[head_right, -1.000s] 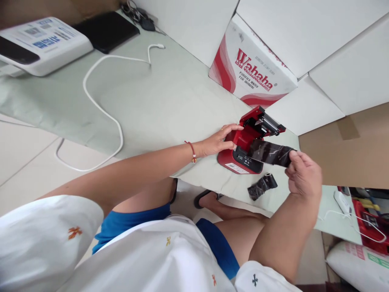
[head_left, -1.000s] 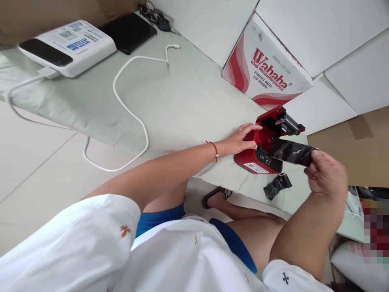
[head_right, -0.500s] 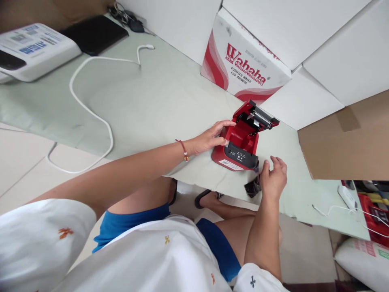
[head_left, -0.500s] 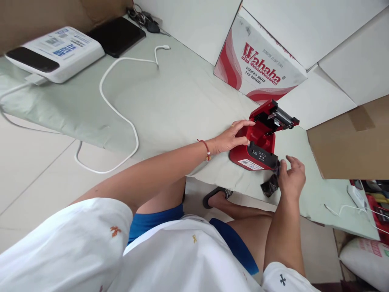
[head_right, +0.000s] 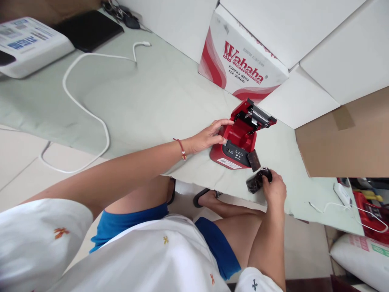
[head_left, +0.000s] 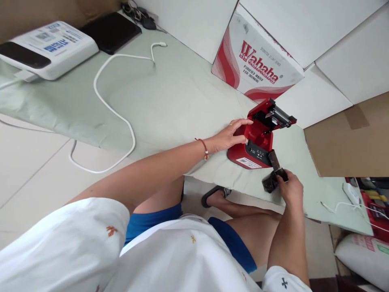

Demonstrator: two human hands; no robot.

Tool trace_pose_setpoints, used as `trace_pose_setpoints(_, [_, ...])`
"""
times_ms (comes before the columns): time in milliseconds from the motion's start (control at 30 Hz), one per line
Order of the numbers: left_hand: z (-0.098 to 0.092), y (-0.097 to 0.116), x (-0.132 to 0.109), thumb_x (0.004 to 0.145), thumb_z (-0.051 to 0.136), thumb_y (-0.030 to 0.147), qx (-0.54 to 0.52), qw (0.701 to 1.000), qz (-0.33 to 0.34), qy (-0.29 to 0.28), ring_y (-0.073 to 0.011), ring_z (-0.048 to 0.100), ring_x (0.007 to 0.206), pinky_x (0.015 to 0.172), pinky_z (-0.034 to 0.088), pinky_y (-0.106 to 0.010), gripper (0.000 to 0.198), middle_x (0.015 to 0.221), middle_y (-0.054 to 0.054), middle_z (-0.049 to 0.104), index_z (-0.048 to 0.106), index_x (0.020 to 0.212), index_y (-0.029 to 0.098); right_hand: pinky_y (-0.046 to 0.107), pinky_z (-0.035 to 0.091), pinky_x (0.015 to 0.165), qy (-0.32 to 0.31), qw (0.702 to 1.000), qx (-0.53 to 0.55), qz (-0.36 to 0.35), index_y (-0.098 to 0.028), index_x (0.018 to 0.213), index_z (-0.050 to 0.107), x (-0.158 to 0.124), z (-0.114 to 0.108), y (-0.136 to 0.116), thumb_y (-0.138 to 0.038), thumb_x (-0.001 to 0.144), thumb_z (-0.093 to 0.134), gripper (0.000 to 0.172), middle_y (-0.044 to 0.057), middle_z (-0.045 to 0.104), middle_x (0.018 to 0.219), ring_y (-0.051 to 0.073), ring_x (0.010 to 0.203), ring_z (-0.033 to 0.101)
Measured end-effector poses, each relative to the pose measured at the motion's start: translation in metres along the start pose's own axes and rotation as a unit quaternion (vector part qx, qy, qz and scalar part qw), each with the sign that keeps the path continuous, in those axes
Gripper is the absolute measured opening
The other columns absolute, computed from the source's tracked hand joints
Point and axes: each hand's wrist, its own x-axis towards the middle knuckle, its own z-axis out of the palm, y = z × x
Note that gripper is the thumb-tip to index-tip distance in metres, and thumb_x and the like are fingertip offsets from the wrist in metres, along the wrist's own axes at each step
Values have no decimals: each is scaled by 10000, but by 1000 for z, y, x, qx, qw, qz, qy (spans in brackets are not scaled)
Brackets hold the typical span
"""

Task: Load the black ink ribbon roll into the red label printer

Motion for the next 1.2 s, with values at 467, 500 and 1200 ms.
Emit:
trace_pose_setpoints(467, [-1,-3,-1,806,710,394,-9,1000,-3,-6,-366,414,1616,1388,344,-601,747,1704,-128,416,558,1528,279,370,639,767,-177,926,287,-166,-315,1114,878,-4,-109,-90,-565,719,967,476,66,843,1076,250,909,751])
trace_pose_setpoints(500, [-1,-3,-1,803,706,394,-5,1000,-3,-6,-365,410,1621,1388,340,-598,757,1703,-134,416,550,1534,273,379,639,813,-173,933,268,-168,-302,1183,865,4,-101,-106,-561,756,939,505,63,843,1117,245,929,752])
trace_pose_setpoints(1200, [-3,-10,8,799,704,438,66,997,31,-12,-328,392,1636,1433,230,-542,761,1690,-131,473,567,1528,269,330,436,693,-165,910,-202,-322,-263,1314,801,74,-20,-196,-291,865,749,453,90,844,1032,256,823,706])
